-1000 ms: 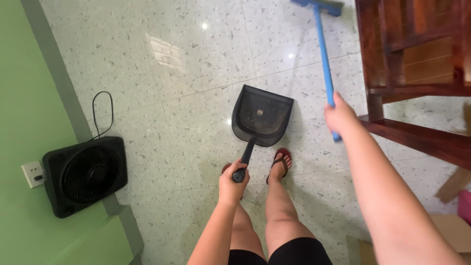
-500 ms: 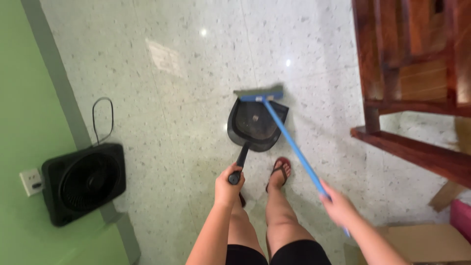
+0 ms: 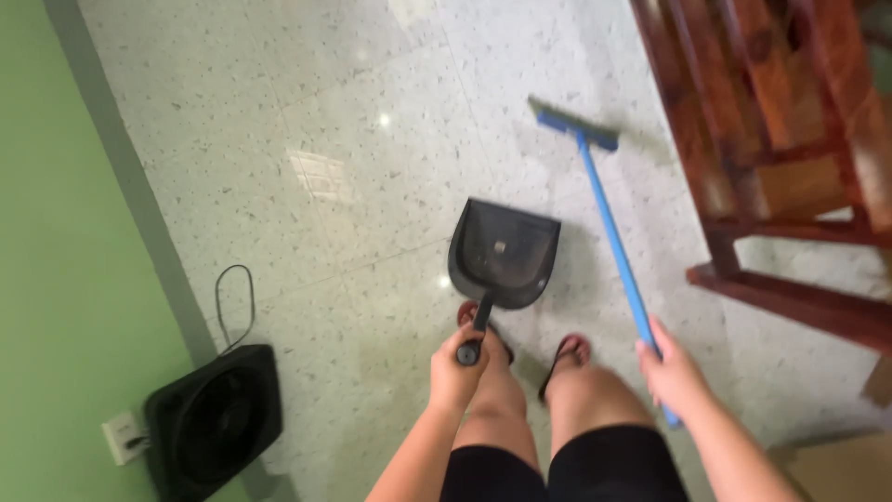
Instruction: Sweep the floor using a broom and a dustpan.
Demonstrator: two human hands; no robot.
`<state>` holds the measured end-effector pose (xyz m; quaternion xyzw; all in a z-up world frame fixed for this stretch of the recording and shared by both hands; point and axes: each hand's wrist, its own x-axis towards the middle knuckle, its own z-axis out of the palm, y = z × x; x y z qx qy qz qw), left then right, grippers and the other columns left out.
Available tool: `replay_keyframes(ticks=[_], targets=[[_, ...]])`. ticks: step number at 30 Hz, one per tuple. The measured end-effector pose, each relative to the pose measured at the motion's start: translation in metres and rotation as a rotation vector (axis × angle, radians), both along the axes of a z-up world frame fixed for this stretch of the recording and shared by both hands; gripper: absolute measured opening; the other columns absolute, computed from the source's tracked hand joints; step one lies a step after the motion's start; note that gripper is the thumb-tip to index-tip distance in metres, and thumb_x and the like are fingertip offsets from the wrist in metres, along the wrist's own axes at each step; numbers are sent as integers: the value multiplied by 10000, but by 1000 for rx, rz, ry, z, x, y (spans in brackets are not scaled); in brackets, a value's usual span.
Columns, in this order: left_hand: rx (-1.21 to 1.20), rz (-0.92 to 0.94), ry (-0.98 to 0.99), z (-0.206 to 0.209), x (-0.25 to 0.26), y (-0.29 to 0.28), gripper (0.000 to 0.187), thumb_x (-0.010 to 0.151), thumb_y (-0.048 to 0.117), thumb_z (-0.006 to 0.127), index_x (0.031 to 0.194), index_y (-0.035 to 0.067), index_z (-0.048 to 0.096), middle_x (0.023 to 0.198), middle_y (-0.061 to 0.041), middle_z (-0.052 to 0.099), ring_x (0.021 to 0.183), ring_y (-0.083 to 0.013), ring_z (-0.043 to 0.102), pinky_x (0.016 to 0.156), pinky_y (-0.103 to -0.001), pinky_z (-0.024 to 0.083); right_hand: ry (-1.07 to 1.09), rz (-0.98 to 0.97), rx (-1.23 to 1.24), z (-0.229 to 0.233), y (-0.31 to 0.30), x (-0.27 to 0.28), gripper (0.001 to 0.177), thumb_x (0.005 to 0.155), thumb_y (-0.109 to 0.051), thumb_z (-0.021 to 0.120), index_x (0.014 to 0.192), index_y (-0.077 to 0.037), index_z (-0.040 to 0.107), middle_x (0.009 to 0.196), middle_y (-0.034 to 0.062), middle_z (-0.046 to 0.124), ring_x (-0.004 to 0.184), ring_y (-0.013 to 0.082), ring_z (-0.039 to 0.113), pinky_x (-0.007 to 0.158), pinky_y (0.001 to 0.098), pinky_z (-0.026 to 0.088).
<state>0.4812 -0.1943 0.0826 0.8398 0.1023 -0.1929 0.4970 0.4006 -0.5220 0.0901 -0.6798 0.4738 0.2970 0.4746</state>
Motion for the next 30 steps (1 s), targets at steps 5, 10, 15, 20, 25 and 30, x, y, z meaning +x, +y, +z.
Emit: replay_keyframes(ticks=[5, 10, 15, 20, 25, 30], targets=[[-57, -3, -41, -1, 42, 4, 239, 773, 70, 797, 1001, 74, 726, 1221, -162, 752, 1116, -301, 741, 933, -357, 560, -76, -68, 47, -8, 0, 65, 628, 982, -197, 553, 1582, -273, 383, 649, 42, 519, 454, 159, 446, 408, 359, 420], [-55, 79, -55, -17, 59, -19, 242, 768, 68, 803, 999, 68, 730, 1224, -181, 734, 1159, -327, 716, 959, -377, 536, -39, 49, 22, -34, -43, 142, 611, 993, -182, 552, 1582, -245, 401, 649, 53, 524, 471, 162, 461, 417, 358, 427], [8, 89, -111, -26, 90, -60, 202, 775, 78, 802, 968, 92, 743, 1198, -177, 744, 1139, -344, 714, 974, -388, 536, -161, 69, 26, -86, -99, 246, 612, 1020, -188, 538, 1604, -218, 360, 673, 51, 529, 485, 161, 464, 422, 357, 423], [72, 159, -104, -42, 123, -95, 204, 754, 76, 797, 951, 98, 751, 1196, -167, 757, 1064, -330, 733, 950, -384, 545, -183, 38, 9, -124, -136, 362, 579, 1035, -197, 532, 1591, -213, 372, 690, 50, 539, 497, 146, 476, 435, 356, 426], [108, 290, 16, -35, 137, -121, 204, 783, 87, 793, 977, 91, 728, 1216, -162, 742, 1071, -318, 735, 918, -372, 561, -199, 126, -61, -153, -150, 429, 470, 1058, -190, 517, 1520, -140, 444, 700, 68, 537, 511, 168, 505, 454, 379, 450], [147, 320, -30, -40, 141, -127, 198, 766, 72, 798, 953, 93, 737, 1195, -172, 746, 1071, -310, 749, 915, -378, 568, -156, 274, -177, -143, -129, 474, 508, 1061, -197, 517, 1551, -137, 403, 834, 104, 631, 559, 200, 581, 522, 395, 511]])
